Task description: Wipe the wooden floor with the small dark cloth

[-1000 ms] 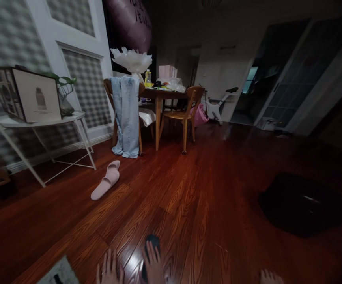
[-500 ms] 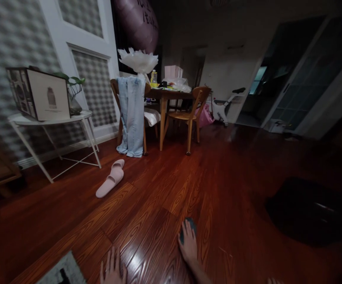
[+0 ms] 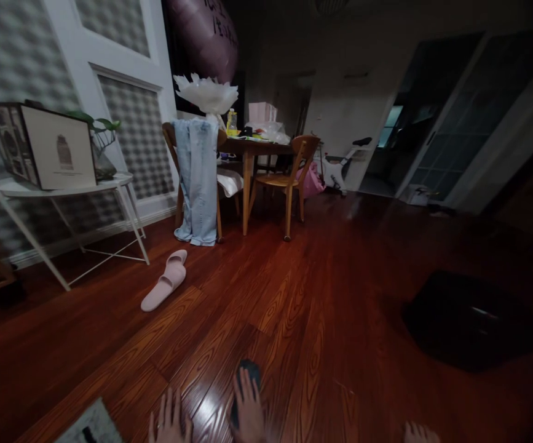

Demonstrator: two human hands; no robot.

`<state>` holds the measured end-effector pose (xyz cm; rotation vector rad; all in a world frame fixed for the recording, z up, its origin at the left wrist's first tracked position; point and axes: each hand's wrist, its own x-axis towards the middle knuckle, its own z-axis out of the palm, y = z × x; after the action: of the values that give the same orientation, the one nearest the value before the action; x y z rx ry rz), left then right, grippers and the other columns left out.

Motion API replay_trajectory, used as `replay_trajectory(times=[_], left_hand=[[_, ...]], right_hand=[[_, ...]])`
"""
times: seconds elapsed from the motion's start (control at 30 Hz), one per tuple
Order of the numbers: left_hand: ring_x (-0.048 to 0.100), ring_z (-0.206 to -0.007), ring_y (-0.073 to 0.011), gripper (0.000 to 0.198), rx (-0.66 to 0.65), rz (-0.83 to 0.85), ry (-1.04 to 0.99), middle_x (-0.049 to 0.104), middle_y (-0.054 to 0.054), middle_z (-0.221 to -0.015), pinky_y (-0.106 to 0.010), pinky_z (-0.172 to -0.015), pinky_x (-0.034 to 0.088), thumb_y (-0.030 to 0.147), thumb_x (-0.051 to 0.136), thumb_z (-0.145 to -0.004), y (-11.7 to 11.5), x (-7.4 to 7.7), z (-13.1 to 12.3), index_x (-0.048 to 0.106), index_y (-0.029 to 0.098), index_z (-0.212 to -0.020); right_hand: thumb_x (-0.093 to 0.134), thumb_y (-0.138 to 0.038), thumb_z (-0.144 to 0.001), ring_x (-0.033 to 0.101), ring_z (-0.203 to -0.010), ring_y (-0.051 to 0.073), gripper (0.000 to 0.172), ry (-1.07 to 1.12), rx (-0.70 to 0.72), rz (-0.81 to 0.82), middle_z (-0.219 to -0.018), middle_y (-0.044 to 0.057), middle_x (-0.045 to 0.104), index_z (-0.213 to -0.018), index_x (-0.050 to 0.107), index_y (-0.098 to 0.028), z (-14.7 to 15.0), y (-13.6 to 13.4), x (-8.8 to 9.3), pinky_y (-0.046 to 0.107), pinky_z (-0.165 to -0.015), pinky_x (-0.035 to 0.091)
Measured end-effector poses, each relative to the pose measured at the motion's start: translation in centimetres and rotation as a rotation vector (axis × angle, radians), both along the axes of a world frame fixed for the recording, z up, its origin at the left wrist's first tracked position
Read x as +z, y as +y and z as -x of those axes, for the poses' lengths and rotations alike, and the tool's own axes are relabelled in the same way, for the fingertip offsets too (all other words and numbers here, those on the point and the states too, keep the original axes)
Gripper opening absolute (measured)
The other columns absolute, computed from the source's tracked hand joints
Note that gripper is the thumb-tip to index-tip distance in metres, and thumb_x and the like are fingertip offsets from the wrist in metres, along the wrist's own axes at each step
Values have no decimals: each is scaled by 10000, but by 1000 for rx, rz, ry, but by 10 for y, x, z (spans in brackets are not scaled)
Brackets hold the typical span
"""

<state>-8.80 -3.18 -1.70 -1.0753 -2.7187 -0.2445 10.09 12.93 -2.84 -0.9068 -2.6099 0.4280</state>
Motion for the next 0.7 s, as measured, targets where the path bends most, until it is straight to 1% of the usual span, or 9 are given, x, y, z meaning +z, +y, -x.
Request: replay_trajectory(times=[0.1,0.17,0.23,0.33,0.4,0.47,0.53,0.6,0.7], left_hand=[[495,-1459,-253,634,13,-5,-11,569,-96,-1557,-498,-1272,286,360,362,-875,1,-2,1,586,185,-1442],[494,-1459,-244,625,26,-1,-4,579,-70,-1551,-493,-1273,282,361,381,-866,1,-4,2,597,218,-1435],[497,-1457,-235,620,26,7,4,579,-54,-1550,-483,-1271,286,363,391,-862,1,-4,2,602,239,-1432],[496,-1460,-247,631,13,12,2,560,-76,-1563,-486,-1267,294,361,385,-863,1,-2,1,592,211,-1439],[491,-1464,-258,637,12,8,-7,559,-83,-1563,-504,-1271,289,358,384,-861,0,1,0,582,203,-1447],[484,-1470,-257,636,12,-1,-22,564,-75,-1559,-513,-1275,281,358,390,-862,0,2,-2,573,214,-1455],[476,-1476,-251,633,10,-10,-38,560,-70,-1563,-510,-1278,277,358,397,-865,1,3,-3,568,218,-1458],[474,-1477,-251,628,11,-18,-43,558,-73,-1565,-510,-1280,273,355,406,-864,1,2,-4,575,214,-1452],[483,-1470,-263,616,10,-26,-47,562,-83,-1559,-516,-1278,279,351,414,-862,2,1,-4,593,209,-1435]], right_hand=[[518,-439,-892,399,-1515,273,668,-14,215,41,-1669,-98,334,-1549,415,-505,21,-26,1,515,-1136,486],[455,-397,-933,484,-1458,228,597,-23,328,78,-1617,-135,415,-1505,439,-571,29,-32,3,480,-1092,530],[413,-356,-966,542,-1407,190,589,-37,441,117,-1574,-138,474,-1512,416,-579,29,-29,8,442,-1092,537],[480,-354,-946,451,-1477,192,679,-40,483,168,-1624,-103,407,-1591,320,-492,13,-4,24,423,-1209,428],[542,-359,-893,351,-1536,242,764,-42,364,189,-1671,-39,341,-1623,319,-376,-5,25,38,445,-1271,332],[504,-374,-894,328,-1547,267,719,-40,122,173,-1669,20,372,-1600,409,-277,-28,61,50,451,-1289,291],[408,-397,-923,359,-1537,247,647,-24,-173,130,-1629,52,457,-1536,519,-223,-53,98,57,419,-1283,294],[326,-421,-923,379,-1531,265,676,-2,-445,92,-1604,115,490,-1499,554,-151,-80,128,56,454,-1270,308],[241,-435,-896,344,-1535,383,800,41,-772,69,-1595,285,433,-1499,475,36,-117,155,46,623,-1222,315]])
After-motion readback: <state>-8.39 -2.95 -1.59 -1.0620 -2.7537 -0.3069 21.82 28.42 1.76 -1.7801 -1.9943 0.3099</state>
